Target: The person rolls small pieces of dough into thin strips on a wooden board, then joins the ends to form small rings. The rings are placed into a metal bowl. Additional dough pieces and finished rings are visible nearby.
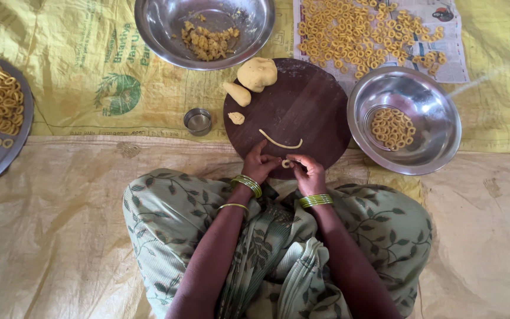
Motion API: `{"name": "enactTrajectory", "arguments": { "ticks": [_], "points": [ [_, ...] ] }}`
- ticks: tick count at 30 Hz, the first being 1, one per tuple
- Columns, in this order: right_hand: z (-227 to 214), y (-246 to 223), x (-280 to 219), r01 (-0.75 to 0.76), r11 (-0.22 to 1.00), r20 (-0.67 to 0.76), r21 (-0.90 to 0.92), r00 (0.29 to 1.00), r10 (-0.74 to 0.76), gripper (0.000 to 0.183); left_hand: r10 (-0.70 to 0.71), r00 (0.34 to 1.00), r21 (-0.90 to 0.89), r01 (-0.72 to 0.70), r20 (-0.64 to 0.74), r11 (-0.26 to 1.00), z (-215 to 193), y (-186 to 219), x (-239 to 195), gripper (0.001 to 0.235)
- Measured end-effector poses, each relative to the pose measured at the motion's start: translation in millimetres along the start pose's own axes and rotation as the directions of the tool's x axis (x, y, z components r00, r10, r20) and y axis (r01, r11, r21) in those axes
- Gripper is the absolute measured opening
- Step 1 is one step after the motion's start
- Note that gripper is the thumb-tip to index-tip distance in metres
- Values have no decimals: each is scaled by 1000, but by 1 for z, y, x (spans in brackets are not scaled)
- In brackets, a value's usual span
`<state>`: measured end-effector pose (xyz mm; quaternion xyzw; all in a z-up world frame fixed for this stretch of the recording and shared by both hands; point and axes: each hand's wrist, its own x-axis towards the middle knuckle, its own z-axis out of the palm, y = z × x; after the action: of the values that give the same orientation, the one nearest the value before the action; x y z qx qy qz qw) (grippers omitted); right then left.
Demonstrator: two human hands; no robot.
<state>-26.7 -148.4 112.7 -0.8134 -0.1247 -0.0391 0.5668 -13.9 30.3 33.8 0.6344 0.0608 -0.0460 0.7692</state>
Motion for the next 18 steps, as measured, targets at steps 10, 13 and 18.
{"name": "enactTrajectory", "arguments": {
  "ticks": [10,13,18],
  "points": [
    [1,2,-8,7,1000,14,-29,1000,-6,33,-61,998,-48,62,27,997,-2,-3,-1,98],
    [3,0,-9,15,998,-13,-55,1000,-16,32,-65,997,-43,67,43,997,-2,-4,1,98],
    [4,-9,-8,58,992,-51,-113,997,-64,29,-67,997,-29,68,27,997,-1,-4,3,96]
  ]
}}
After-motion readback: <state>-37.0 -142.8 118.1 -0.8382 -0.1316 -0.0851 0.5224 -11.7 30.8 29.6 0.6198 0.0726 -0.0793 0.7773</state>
